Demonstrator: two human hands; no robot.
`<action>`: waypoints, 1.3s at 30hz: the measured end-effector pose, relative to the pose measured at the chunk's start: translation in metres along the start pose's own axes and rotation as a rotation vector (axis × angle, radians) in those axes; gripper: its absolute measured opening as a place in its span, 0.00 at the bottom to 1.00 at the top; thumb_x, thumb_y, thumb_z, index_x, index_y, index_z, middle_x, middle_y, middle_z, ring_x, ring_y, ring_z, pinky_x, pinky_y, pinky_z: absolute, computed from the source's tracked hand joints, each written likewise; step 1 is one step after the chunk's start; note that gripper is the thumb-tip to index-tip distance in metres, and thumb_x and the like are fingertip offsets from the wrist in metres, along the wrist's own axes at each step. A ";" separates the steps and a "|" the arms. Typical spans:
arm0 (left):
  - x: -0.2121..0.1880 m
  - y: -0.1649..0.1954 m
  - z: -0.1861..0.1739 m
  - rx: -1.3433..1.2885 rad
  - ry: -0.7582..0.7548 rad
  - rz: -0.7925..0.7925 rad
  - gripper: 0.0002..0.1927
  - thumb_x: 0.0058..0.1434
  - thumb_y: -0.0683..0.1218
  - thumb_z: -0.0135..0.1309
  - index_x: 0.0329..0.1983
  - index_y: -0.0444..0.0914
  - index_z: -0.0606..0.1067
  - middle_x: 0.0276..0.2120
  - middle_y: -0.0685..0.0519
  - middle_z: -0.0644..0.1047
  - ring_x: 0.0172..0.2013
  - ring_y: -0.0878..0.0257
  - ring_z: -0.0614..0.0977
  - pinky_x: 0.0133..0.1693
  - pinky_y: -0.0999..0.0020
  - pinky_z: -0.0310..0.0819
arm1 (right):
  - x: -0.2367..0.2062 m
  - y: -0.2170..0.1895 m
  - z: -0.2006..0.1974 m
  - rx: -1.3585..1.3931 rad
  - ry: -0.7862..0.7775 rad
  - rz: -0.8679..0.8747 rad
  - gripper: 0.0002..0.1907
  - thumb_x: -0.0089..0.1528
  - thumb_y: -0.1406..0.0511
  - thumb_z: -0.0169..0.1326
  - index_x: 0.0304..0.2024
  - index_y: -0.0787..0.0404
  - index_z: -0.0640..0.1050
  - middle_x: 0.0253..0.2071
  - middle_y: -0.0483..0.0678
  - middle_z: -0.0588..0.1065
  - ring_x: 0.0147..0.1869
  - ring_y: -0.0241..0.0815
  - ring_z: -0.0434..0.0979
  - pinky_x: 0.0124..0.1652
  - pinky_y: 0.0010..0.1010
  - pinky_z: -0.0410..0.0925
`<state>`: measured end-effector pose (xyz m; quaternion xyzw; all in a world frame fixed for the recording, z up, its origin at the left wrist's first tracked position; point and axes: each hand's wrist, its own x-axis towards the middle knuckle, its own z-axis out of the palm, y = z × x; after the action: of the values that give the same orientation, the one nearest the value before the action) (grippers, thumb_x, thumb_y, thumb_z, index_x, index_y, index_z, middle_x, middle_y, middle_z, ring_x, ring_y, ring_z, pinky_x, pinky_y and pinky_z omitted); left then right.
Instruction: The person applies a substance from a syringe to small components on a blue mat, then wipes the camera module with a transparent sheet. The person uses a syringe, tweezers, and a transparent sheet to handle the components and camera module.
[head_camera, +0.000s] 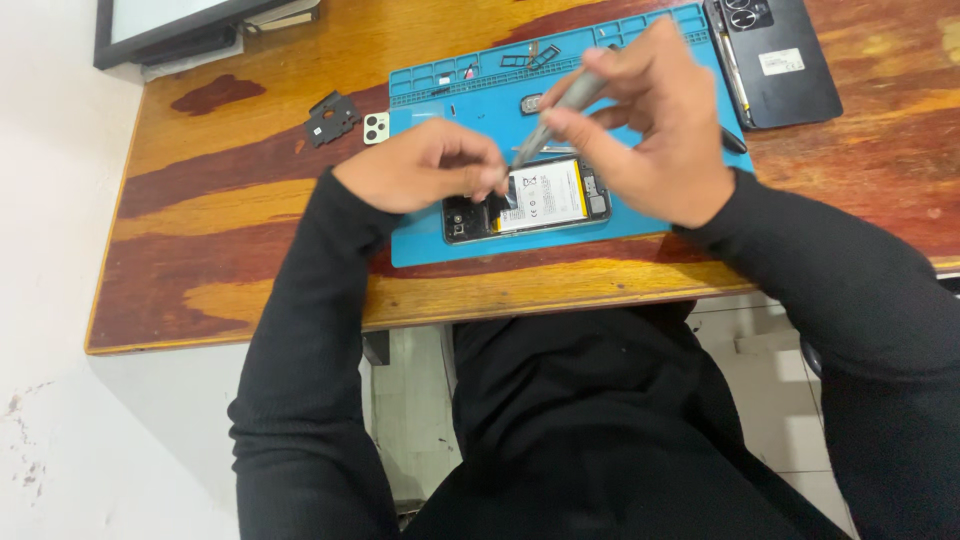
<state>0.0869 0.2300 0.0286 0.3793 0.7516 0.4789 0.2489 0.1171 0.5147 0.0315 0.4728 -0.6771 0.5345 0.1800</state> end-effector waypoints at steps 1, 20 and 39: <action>-0.005 0.005 -0.003 0.020 -0.050 -0.035 0.16 0.73 0.51 0.52 0.46 0.33 0.79 0.31 0.59 0.75 0.35 0.71 0.74 0.40 0.75 0.70 | -0.001 -0.001 0.004 -0.001 -0.018 0.006 0.17 0.75 0.77 0.56 0.54 0.64 0.60 0.46 0.56 0.77 0.58 0.47 0.84 0.48 0.30 0.81; -0.018 0.020 -0.007 0.163 -0.230 -0.259 0.23 0.61 0.54 0.60 0.55 0.35 0.82 0.27 0.60 0.76 0.27 0.71 0.72 0.28 0.74 0.65 | -0.004 -0.002 0.036 -0.075 -0.140 0.005 0.15 0.69 0.76 0.59 0.50 0.67 0.65 0.48 0.58 0.79 0.53 0.46 0.86 0.45 0.29 0.81; -0.016 -0.013 -0.025 0.259 0.176 -0.015 0.14 0.74 0.46 0.47 0.52 0.34 0.79 0.33 0.57 0.78 0.35 0.70 0.75 0.38 0.71 0.71 | 0.012 -0.011 0.026 -0.040 -0.507 0.145 0.30 0.66 0.65 0.61 0.70 0.58 0.70 0.45 0.50 0.77 0.48 0.47 0.75 0.53 0.36 0.70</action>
<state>0.0736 0.1998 0.0274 0.3594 0.8287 0.4074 0.1346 0.1272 0.4865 0.0373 0.5382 -0.7432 0.3967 -0.0250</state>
